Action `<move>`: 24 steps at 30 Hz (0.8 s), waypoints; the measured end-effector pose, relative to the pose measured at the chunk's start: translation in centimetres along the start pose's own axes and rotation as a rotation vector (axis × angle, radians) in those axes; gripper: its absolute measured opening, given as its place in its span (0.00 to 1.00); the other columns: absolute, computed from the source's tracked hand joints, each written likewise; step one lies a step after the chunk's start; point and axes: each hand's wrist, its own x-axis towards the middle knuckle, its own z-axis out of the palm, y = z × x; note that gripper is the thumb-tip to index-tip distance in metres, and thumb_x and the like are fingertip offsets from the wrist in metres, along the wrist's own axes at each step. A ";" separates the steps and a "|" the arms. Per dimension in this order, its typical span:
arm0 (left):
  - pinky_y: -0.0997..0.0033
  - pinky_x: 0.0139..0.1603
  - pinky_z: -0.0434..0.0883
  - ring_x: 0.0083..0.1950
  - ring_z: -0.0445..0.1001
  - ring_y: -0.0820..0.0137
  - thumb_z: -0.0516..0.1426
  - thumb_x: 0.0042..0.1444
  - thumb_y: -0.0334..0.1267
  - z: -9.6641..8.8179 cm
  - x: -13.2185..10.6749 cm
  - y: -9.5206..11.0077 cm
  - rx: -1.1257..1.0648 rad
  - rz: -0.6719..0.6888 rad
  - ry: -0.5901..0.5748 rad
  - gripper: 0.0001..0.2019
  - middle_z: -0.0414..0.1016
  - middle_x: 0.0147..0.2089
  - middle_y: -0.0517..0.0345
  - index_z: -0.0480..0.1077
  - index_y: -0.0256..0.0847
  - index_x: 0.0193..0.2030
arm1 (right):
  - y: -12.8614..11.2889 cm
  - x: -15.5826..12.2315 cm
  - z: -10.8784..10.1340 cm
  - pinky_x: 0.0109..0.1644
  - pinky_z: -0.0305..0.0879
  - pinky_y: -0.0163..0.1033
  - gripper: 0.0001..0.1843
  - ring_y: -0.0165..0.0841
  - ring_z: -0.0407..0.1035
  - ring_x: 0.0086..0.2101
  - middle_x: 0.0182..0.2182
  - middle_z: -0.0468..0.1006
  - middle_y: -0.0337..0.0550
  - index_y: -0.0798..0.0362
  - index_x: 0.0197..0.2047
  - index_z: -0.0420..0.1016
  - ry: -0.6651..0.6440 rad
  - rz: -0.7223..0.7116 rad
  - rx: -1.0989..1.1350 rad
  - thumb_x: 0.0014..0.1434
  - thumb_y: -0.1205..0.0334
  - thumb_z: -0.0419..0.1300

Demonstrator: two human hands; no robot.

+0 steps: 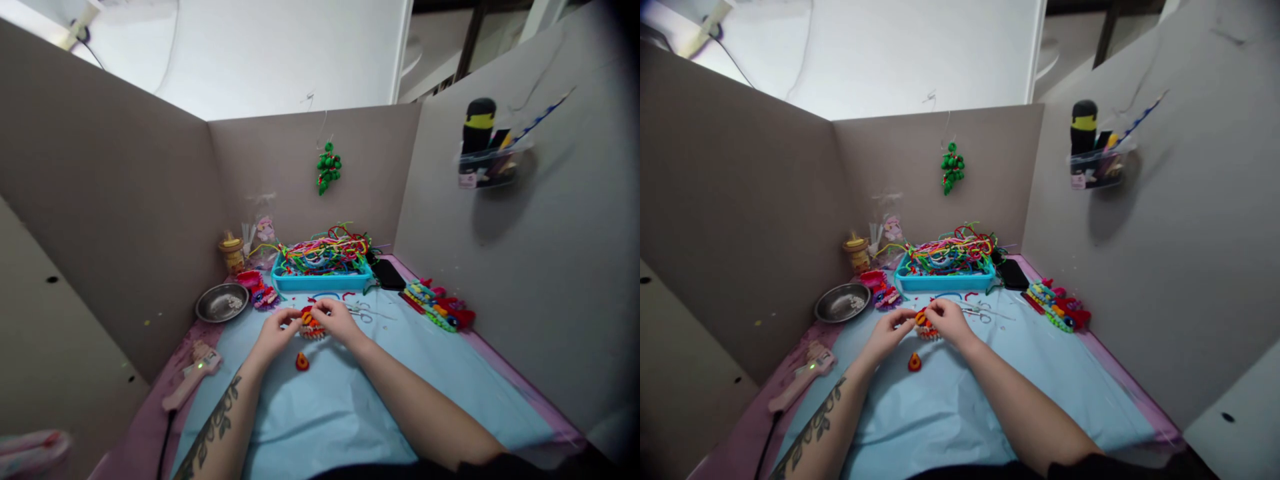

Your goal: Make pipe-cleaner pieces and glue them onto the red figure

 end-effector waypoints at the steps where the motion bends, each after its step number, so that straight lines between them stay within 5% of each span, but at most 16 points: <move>1: 0.72 0.34 0.67 0.33 0.71 0.68 0.57 0.48 0.43 -0.2 0.1 -0.1 0.004 -0.013 0.029 0.13 0.76 0.33 0.54 0.73 0.36 0.36 | 0.0 0.1 -0.2 0.30 0.60 0.33 0.07 0.29 0.64 0.25 0.21 0.71 0.38 0.55 0.24 0.70 0.020 -0.015 -0.028 0.50 0.62 0.55; 5: 0.73 0.30 0.66 0.29 0.70 0.70 0.51 0.53 0.45 -1.2 0.4 -0.9 0.040 -0.039 0.179 0.14 0.72 0.26 0.57 0.70 0.37 0.28 | 0.3 0.5 -1.2 0.34 0.60 0.35 0.06 0.32 0.66 0.29 0.25 0.72 0.40 0.54 0.25 0.71 0.086 -0.093 -0.171 0.51 0.64 0.55; 7: 0.72 0.32 0.67 0.31 0.71 0.69 0.52 0.52 0.42 -1.6 0.5 -1.4 0.069 -0.005 0.223 0.11 0.74 0.30 0.55 0.70 0.37 0.30 | 0.7 0.7 -1.6 0.34 0.60 0.35 0.07 0.32 0.66 0.29 0.25 0.72 0.40 0.54 0.25 0.71 0.102 -0.103 -0.204 0.51 0.64 0.54; 10: 0.71 0.34 0.68 0.37 0.73 0.67 0.54 0.49 0.39 -2.1 0.5 -2.1 0.145 0.012 0.197 0.11 0.76 0.39 0.51 0.73 0.37 0.37 | 1.4 0.9 -1.8 0.33 0.60 0.35 0.07 0.32 0.66 0.29 0.25 0.72 0.40 0.54 0.26 0.71 0.114 -0.082 -0.215 0.51 0.64 0.54; 18: 0.69 0.41 0.69 0.39 0.74 0.65 0.51 0.48 0.35 -2.2 0.2 -2.3 0.325 -0.011 0.202 0.12 0.79 0.38 0.52 0.75 0.38 0.33 | 2.7 1.1 -1.5 0.33 0.59 0.35 0.08 0.32 0.65 0.28 0.24 0.73 0.41 0.54 0.25 0.71 0.104 -0.044 -0.248 0.50 0.63 0.53; 21: 0.70 0.42 0.68 0.38 0.74 0.66 0.52 0.48 0.36 -4.1 -0.8 -1.0 0.411 0.049 0.234 0.11 0.79 0.36 0.53 0.75 0.39 0.33 | 2.9 1.2 -1.5 0.33 0.59 0.35 0.08 0.32 0.65 0.28 0.24 0.73 0.41 0.54 0.25 0.71 0.109 -0.033 -0.219 0.50 0.62 0.53; 24: 0.69 0.46 0.67 0.41 0.73 0.65 0.53 0.50 0.40 -8.2 -3.3 0.1 0.552 0.049 0.420 0.09 0.77 0.38 0.53 0.73 0.40 0.31 | 2.5 1.1 -1.6 0.33 0.59 0.35 0.08 0.32 0.65 0.28 0.24 0.73 0.40 0.54 0.25 0.71 0.116 -0.007 -0.177 0.50 0.62 0.54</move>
